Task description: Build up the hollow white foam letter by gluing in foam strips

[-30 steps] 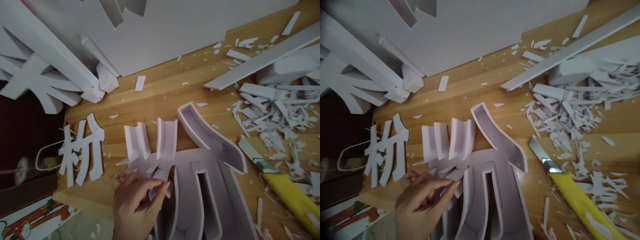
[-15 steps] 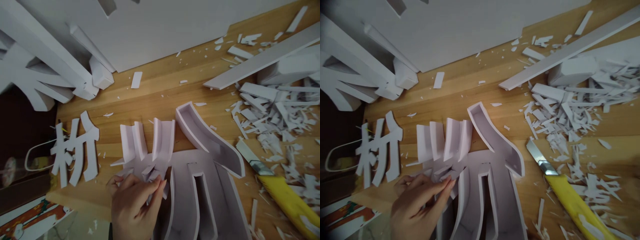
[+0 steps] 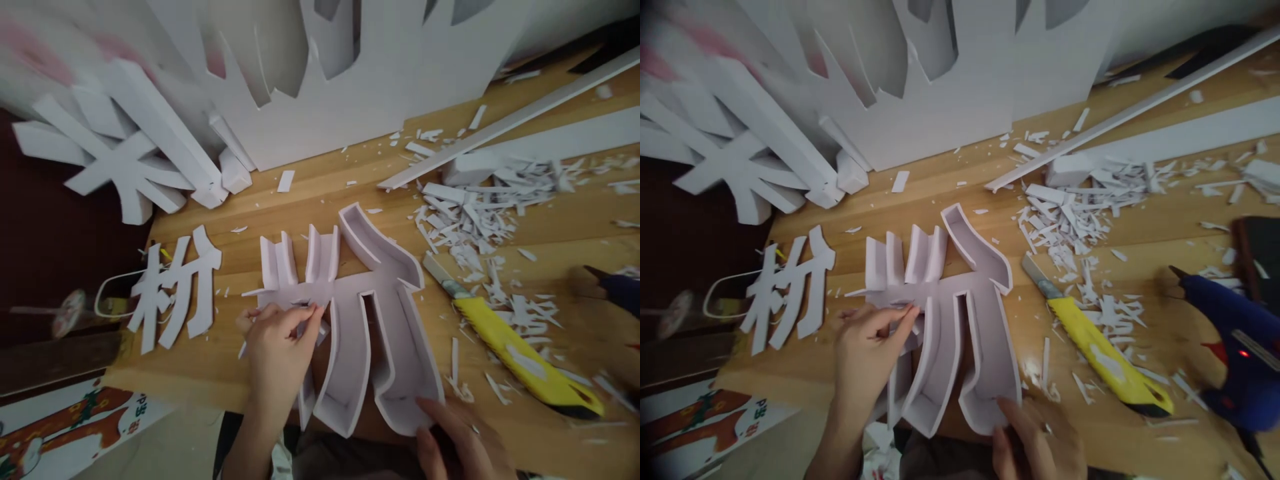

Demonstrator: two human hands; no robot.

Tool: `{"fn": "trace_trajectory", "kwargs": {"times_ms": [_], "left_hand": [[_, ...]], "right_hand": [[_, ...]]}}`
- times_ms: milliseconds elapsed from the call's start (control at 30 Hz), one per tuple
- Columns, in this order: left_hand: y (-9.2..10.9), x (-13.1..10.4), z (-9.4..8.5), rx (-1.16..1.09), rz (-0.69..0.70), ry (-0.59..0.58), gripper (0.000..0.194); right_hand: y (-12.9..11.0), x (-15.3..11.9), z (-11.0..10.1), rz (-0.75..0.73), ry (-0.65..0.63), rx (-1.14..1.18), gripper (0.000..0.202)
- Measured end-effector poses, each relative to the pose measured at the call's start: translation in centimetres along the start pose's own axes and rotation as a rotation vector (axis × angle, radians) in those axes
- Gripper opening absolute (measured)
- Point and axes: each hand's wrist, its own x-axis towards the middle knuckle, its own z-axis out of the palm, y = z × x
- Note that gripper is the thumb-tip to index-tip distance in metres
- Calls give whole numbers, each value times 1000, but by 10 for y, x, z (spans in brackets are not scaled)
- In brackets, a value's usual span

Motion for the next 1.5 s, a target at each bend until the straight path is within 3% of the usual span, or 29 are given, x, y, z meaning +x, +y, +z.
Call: {"fn": "trace_trajectory", "kwargs": {"times_ms": [200, 433, 700, 833, 933, 1133, 1300, 1500], "left_hand": [[-5, -1, 1, 1, 13, 0, 27], [-4, -3, -3, 12, 55, -17, 28], [-8, -4, -42, -58, 142, 172, 24], [-17, -14, -54, -116, 216, 207, 23], [-23, -20, -55, -156, 236, 217, 29], [-33, -22, -62, -211, 105, 291, 31], [-36, -22, -65, -213, 75, 372, 24], [-36, -20, -56, -183, 118, 414, 9]], "right_hand": [[-10, -3, 8, 136, 2, 56, 19], [-5, -4, 11, 87, 40, 38, 21], [-6, -4, 15, 104, 103, 62, 29], [-7, -9, 18, 119, 95, 71, 32], [-7, -12, 17, 131, 94, 76, 32], [-7, -9, 9, 85, 62, 131, 35], [-7, -10, 10, 94, 49, 136, 36], [-11, -14, 13, 190, 34, 150, 33]]}}
